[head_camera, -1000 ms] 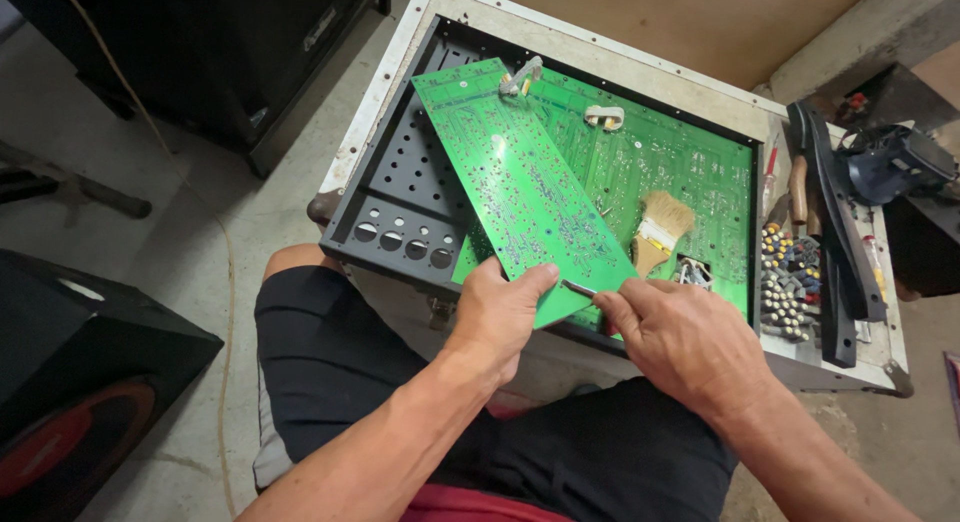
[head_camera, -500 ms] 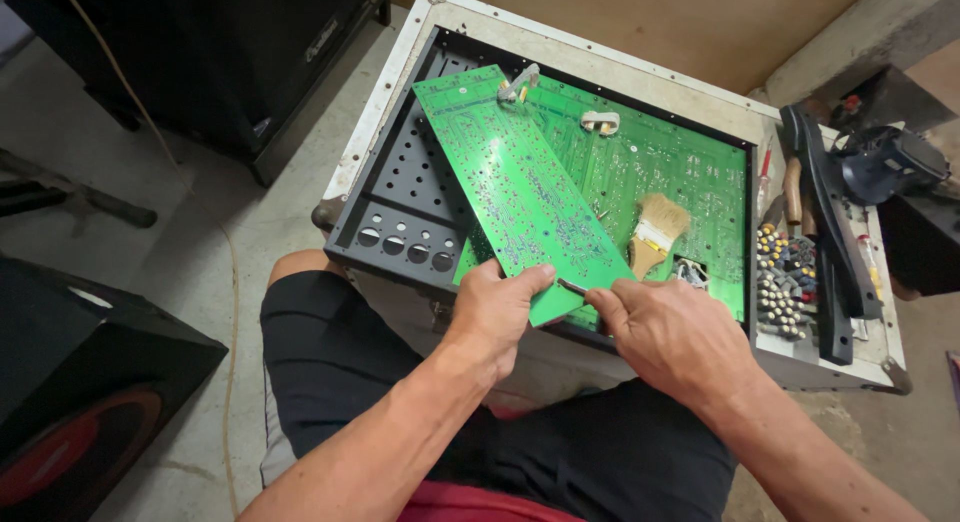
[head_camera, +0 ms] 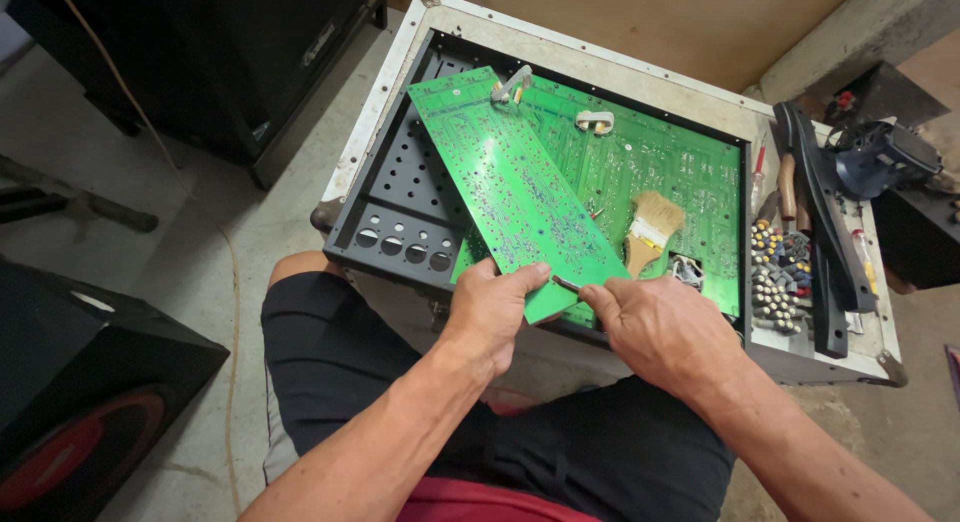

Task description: The person sits with a green circuit board on their lap and works on its underside with a soldering iron, touching components along the board. They then pick up a second board with connector jacks, fit a black connector onto it, and continue working on the first board with the soldering iron and a screwdriver.

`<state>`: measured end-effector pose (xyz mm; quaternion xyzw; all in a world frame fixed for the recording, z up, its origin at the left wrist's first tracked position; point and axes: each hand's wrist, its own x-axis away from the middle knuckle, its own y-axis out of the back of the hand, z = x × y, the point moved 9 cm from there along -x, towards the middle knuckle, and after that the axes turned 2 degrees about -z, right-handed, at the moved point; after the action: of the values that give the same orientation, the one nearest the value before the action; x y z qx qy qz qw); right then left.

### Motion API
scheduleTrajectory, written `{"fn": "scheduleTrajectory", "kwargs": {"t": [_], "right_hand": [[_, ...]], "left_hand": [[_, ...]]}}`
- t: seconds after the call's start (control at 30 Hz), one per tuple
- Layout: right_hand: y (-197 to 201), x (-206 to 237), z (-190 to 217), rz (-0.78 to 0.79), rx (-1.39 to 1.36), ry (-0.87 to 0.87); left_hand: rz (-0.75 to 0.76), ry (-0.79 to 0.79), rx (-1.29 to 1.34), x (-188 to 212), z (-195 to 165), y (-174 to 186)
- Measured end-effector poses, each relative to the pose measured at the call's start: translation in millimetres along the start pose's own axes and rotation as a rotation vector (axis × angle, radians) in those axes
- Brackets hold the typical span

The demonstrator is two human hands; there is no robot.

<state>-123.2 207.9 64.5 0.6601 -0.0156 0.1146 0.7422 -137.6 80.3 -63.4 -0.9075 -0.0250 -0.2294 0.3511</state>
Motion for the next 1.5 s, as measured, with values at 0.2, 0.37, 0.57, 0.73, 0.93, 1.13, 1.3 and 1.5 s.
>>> {"fn": "scheduleTrajectory", "kwargs": {"t": [0.2,0.37,0.57,0.73,0.93,1.13,1.3,1.5], "right_hand": [[-6,-1,-5,0.009,-0.032,0.002],[-8,-1,-11,-0.042,-0.139,0.027],[-22,9,-23,0.060,-0.466,-0.101],[-30,17,-30,0.146,-0.431,-0.188],[-27,10,-15,0.108,-0.312,-0.060],[-31,6,-10,0.139,-0.161,-0.038],[-28,7,2,0.109,-0.032,0.039],[-26,9,7,0.097,0.109,0.104]], "left_hand": [[-0.017,0.012,-0.019,0,2,2],[-0.013,-0.055,-0.026,-2,-2,0],[-0.023,-0.078,-0.072,-3,-2,5],[0.004,-0.064,-0.042,-3,-2,3],[0.008,-0.046,-0.048,1,-4,1],[0.012,-0.083,-0.035,-1,-5,3],[-0.029,-0.090,-0.094,-2,-6,7],[-0.073,-0.092,-0.138,-3,-6,9]]}}
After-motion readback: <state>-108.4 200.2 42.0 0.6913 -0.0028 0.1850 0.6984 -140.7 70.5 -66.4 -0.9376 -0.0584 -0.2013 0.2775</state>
